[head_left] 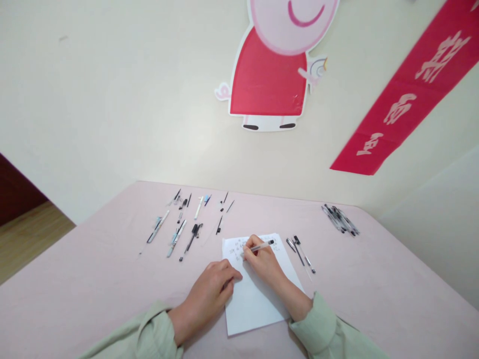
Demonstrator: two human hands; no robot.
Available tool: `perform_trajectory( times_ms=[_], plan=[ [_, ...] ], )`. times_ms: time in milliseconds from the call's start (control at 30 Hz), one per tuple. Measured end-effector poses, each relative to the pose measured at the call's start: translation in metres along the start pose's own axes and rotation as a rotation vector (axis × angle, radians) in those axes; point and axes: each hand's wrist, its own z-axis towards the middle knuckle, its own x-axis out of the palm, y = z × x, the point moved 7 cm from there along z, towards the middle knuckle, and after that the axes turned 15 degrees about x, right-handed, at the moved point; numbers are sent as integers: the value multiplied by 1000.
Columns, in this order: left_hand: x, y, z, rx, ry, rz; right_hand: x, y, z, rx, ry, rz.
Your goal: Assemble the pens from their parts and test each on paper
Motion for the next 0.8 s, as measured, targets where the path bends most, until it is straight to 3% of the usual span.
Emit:
perform_trajectory(
  times_ms=[600,800],
  plan=[
    [1,0,0,1,7,-11,-6,2,1,20,-16,-32],
    [-1,-1,0,-3,9,-7,-8,-4,4,101,25,103]
  ],
)
